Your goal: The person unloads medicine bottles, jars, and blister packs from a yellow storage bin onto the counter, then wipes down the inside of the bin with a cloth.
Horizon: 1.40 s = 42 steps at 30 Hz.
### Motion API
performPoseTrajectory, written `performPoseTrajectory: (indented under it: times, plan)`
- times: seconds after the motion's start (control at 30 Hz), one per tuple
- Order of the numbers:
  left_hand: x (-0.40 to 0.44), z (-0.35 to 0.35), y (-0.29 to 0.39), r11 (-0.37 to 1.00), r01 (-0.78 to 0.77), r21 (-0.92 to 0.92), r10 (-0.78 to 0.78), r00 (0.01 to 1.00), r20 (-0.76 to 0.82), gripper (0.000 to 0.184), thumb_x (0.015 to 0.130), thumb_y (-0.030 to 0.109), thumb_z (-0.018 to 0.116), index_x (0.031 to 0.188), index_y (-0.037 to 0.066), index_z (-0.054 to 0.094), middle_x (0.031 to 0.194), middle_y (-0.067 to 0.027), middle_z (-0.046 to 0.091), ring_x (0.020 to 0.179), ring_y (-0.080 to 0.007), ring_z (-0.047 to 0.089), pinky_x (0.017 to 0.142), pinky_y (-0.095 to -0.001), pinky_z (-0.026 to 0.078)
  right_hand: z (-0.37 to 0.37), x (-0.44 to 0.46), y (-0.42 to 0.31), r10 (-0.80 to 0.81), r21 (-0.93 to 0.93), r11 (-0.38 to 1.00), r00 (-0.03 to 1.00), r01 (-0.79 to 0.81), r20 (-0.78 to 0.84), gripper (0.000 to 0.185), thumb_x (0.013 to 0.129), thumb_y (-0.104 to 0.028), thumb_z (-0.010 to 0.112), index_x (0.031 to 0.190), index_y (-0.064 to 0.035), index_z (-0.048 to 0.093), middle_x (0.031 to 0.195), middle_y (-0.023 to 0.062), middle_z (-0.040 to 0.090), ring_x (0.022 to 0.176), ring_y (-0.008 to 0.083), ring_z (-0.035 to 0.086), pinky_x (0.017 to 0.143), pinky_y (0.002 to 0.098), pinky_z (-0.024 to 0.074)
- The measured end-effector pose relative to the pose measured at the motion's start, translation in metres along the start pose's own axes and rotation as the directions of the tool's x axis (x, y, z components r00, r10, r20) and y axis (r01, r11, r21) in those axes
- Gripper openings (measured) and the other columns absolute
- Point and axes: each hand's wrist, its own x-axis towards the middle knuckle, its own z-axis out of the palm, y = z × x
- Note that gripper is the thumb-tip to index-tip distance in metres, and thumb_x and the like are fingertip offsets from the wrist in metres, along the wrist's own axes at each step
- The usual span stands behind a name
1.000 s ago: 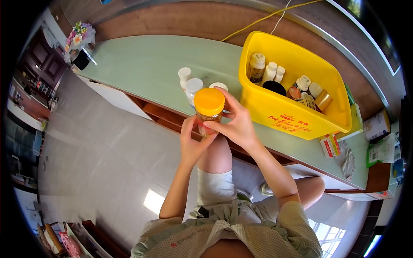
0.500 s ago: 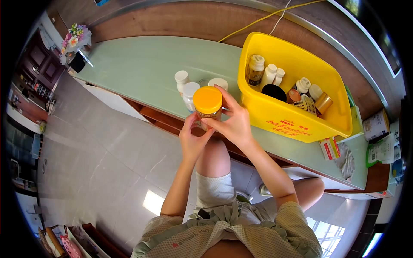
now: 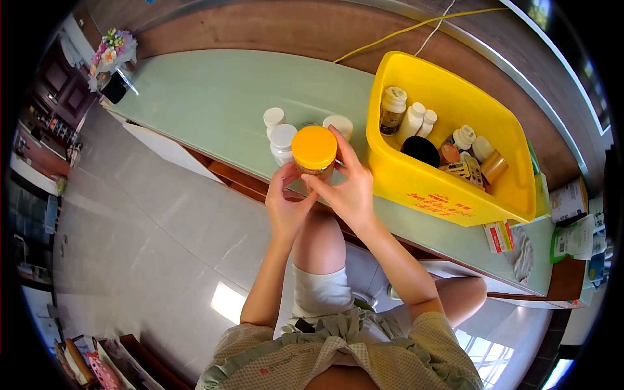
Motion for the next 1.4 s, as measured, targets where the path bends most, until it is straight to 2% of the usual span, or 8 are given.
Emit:
performPoseTrajectory:
  times: [0.1,0.5,0.93,1.0,1.03,1.13,1.17,1.4]
  plan:
    - [0.004,-0.001,-0.004,0.979,-0.080,0.187,0.080,0.997,0.009,0.042,0.068,0.002,0.079,0.104,0.001,0.058,0.098,-0.0052,0.062,0.088,-0.0133,0.063,0.058,-0.0219,0.050,0.004,0.002,0.002,0.020,-0.015,1.000,1.000,-0.020,-0.020,0.079,0.067,-0.015,0.081,0.137,-0.0080,0.045,0.115,0.0162,0.064,0.102,0.0301,0.065,0.084,0.0364,0.0536]
    - [0.019,0.013,-0.006,0.974,-0.078,0.212,0.075,0.997,0.020,0.023,0.070,0.004,0.076,0.081,0.002,0.057,0.074,-0.0064,0.061,0.070,-0.0187,0.061,0.062,-0.0301,0.048,0.014,0.015,0.018,0.031,-0.060,0.998,0.997,-0.036,-0.070,0.081,0.070,-0.018,0.079,0.140,-0.0069,0.040,0.118,0.0186,0.061,0.104,0.0336,0.063,0.085,0.0389,0.0515]
    - [0.002,0.017,0.019,0.958,-0.187,0.216,0.175,0.982,0.072,0.014,0.075,0.004,0.072,0.082,0.004,0.060,0.071,-0.0040,0.060,0.064,-0.0141,0.057,0.054,-0.0258,0.043,-0.023,-0.018,-0.014,-0.066,-0.053,0.996,0.998,0.067,0.024,0.071,0.079,-0.003,0.066,0.141,0.0013,0.034,0.132,0.0232,0.049,0.116,0.0386,0.053,0.096,0.0425,0.0455]
    - [0.002,0.016,0.037,0.978,-0.135,0.156,0.126,0.990,0.065,0.013,0.076,0.002,0.071,0.083,0.005,0.060,0.071,-0.0019,0.060,0.064,-0.0110,0.056,0.049,-0.0237,0.040,-0.031,-0.019,-0.020,-0.102,-0.024,0.994,0.994,0.103,0.036,0.066,0.079,-0.001,0.066,0.139,0.0002,0.039,0.130,0.0210,0.051,0.112,0.0352,0.057,0.090,0.0396,0.0496]
    - [0.004,0.017,0.038,0.963,-0.241,0.121,0.237,0.970,0.047,0.011,0.079,0.001,0.069,0.084,0.005,0.061,0.074,0.0034,0.062,0.050,-0.0007,0.041,0.042,-0.0177,0.030,-0.036,-0.018,-0.024,-0.122,-0.009,0.992,0.992,0.122,0.042,0.063,0.079,-0.001,0.065,0.137,-0.0003,0.042,0.129,0.0200,0.052,0.111,0.0336,0.058,0.087,0.0382,0.0516]
    - [0.006,0.017,0.065,0.944,-0.322,0.071,0.317,0.945,0.075,0.012,0.079,-0.001,0.068,0.087,0.006,0.062,0.077,0.0025,0.063,0.050,-0.0007,0.042,0.042,-0.0171,0.030,-0.059,-0.023,-0.050,-0.077,0.002,0.997,0.986,0.077,0.150,0.055,0.079,0.001,0.065,0.132,-0.0021,0.050,0.125,0.0163,0.056,0.098,0.0241,0.064,0.070,0.0298,0.0557]
    - [0.005,0.015,0.077,0.961,-0.270,0.063,0.264,0.960,0.094,0.014,0.076,0.000,0.071,0.085,0.006,0.062,0.077,-0.0007,0.064,0.067,-0.0092,0.058,0.048,-0.0216,0.039,-0.063,-0.025,-0.054,-0.095,0.025,0.995,0.987,0.093,0.130,0.049,0.079,0.002,0.065,0.126,-0.0043,0.057,0.116,0.0123,0.062,0.080,0.0154,0.065,0.053,0.0232,0.0508]
    - [0.020,0.012,0.130,0.872,-0.489,-0.030,0.479,0.838,0.262,0.013,0.077,-0.002,0.066,0.087,0.005,0.064,0.082,-0.0062,0.064,0.079,-0.0208,0.059,0.068,-0.0289,0.047,-0.132,-0.025,-0.091,-0.134,-0.102,0.983,0.976,0.153,0.173,0.036,0.079,0.003,0.063,0.114,-0.0052,0.066,0.099,0.0078,0.066,0.069,0.0103,0.060,0.046,0.0212,0.0425]
